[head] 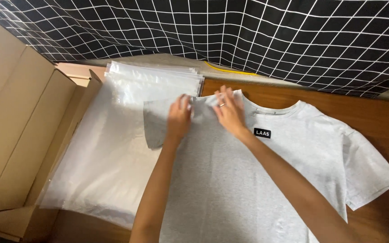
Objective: The person packs a pink shirt into a box, then takes a grey t-shirt from a rack, irons it on a table, and folds it.
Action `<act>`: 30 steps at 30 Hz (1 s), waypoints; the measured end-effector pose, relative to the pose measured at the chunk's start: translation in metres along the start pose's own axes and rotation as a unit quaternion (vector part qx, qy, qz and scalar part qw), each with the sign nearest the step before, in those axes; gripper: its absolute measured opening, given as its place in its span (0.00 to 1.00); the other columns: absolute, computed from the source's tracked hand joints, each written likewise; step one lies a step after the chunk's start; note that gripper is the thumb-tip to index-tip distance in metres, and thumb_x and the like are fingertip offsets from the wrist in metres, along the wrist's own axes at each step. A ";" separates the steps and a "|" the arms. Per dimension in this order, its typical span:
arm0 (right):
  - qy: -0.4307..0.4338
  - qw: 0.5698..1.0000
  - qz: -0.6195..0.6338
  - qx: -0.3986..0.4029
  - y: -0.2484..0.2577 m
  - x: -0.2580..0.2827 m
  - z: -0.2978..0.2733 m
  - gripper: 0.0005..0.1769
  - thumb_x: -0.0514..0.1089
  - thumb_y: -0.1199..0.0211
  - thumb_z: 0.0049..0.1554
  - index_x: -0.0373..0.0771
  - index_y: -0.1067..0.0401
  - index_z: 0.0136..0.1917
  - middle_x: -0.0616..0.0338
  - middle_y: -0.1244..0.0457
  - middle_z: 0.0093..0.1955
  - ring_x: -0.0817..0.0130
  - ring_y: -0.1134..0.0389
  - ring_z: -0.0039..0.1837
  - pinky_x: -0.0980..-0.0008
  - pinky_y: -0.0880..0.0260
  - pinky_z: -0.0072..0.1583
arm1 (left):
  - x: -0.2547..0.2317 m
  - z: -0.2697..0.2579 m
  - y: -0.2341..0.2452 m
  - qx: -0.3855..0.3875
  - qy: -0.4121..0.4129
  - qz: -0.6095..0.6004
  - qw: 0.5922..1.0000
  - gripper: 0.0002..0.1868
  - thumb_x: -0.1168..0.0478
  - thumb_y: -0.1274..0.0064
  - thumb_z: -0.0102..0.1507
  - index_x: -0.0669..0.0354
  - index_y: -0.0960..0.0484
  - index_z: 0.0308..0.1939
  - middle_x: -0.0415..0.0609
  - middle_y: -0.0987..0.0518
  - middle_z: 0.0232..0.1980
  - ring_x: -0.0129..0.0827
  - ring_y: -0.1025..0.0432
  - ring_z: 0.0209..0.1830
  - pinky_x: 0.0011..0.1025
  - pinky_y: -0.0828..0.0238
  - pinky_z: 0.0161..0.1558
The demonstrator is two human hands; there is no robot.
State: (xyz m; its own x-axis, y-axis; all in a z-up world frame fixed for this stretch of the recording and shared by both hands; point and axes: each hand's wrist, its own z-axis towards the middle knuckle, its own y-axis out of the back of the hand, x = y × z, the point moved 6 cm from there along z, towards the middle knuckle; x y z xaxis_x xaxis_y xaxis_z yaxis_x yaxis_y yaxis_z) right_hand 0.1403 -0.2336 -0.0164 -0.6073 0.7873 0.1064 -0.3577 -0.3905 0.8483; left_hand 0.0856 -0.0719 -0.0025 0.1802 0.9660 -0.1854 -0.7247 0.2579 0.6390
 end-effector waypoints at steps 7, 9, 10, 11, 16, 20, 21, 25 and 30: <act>-0.027 0.990 0.052 0.126 0.000 0.013 -0.016 0.28 0.58 0.56 0.56 0.48 0.47 0.67 0.56 0.57 0.71 0.60 0.58 0.71 0.51 0.60 0.66 | 0.027 -0.024 -0.001 0.087 -0.002 0.135 0.987 0.24 0.45 0.68 0.64 0.41 0.41 0.63 0.39 0.39 0.64 0.24 0.44 0.62 0.35 0.62 0.61; -0.097 0.989 0.010 0.111 0.011 -0.004 -0.015 0.29 0.55 0.53 0.55 0.40 0.47 0.67 0.47 0.57 0.70 0.53 0.57 0.70 0.44 0.58 0.64 | 0.050 -0.023 0.023 0.313 0.183 0.085 0.928 0.27 0.42 0.77 0.64 0.43 0.46 0.65 0.44 0.46 0.68 0.34 0.54 0.68 0.44 0.59 0.62; -0.098 0.989 0.009 0.110 0.008 -0.011 -0.016 0.29 0.55 0.53 0.55 0.40 0.47 0.67 0.47 0.57 0.70 0.53 0.57 0.70 0.44 0.58 0.64 | 0.062 -0.027 0.021 0.313 0.181 0.084 0.928 0.27 0.42 0.77 0.64 0.43 0.46 0.65 0.44 0.46 0.68 0.34 0.54 0.68 0.44 0.59 0.62; -0.135 0.983 -0.004 0.123 0.004 -0.022 -0.020 0.31 0.58 0.58 0.56 0.39 0.49 0.67 0.48 0.61 0.72 0.55 0.62 0.72 0.44 0.66 0.66 | 0.077 -0.036 0.020 0.335 0.209 0.107 0.913 0.28 0.40 0.81 0.63 0.41 0.49 0.66 0.42 0.51 0.69 0.32 0.57 0.69 0.45 0.63 0.64; -0.116 0.989 -0.060 0.061 0.000 -0.009 -0.021 0.31 0.57 0.53 0.55 0.33 0.42 0.63 0.44 0.57 0.70 0.52 0.61 0.72 0.45 0.67 0.66 | 0.092 -0.046 0.008 0.288 0.219 0.169 0.917 0.30 0.38 0.82 0.64 0.43 0.46 0.65 0.44 0.50 0.69 0.34 0.57 0.69 0.47 0.74 0.65; 0.050 0.993 0.050 0.097 -0.018 0.043 -0.027 0.29 0.59 0.57 0.55 0.44 0.47 0.66 0.56 0.54 0.69 0.61 0.57 0.71 0.53 0.60 0.65 | 0.040 -0.032 -0.006 0.119 0.049 0.106 0.986 0.24 0.43 0.66 0.63 0.46 0.35 0.59 0.47 0.39 0.63 0.35 0.43 0.62 0.47 0.50 0.58; 0.055 0.985 0.075 0.148 -0.031 0.049 -0.029 0.33 0.64 0.62 0.55 0.46 0.52 0.68 0.59 0.58 0.71 0.65 0.61 0.72 0.54 0.62 0.67 | 0.031 -0.032 -0.018 0.151 0.026 0.033 0.988 0.25 0.42 0.67 0.62 0.41 0.39 0.62 0.42 0.42 0.66 0.33 0.44 0.63 0.47 0.46 0.57; -0.017 0.992 0.037 0.120 -0.008 0.018 -0.022 0.31 0.57 0.55 0.54 0.39 0.48 0.66 0.50 0.53 0.68 0.57 0.54 0.70 0.49 0.56 0.64 | 0.043 -0.038 -0.014 0.177 0.077 0.105 0.976 0.24 0.40 0.72 0.63 0.33 0.42 0.63 0.36 0.45 0.67 0.26 0.49 0.65 0.43 0.56 0.62; -0.087 0.990 0.002 0.107 -0.009 -0.038 -0.029 0.33 0.60 0.57 0.56 0.39 0.51 0.68 0.54 0.59 0.72 0.58 0.61 0.72 0.49 0.66 0.67 | 0.058 -0.045 -0.018 0.274 0.191 0.116 0.935 0.26 0.38 0.82 0.63 0.29 0.52 0.65 0.35 0.54 0.70 0.27 0.57 0.69 0.46 0.68 0.64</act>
State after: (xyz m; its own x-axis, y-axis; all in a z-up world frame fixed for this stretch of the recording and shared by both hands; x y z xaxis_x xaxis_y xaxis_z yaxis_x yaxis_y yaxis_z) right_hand 0.1461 -0.2737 -0.0428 -0.4706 0.8633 0.1823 -0.1849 -0.2986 0.9363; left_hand 0.0791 -0.0215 -0.0582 -0.2664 0.9467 -0.1810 -0.2460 0.1148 0.9624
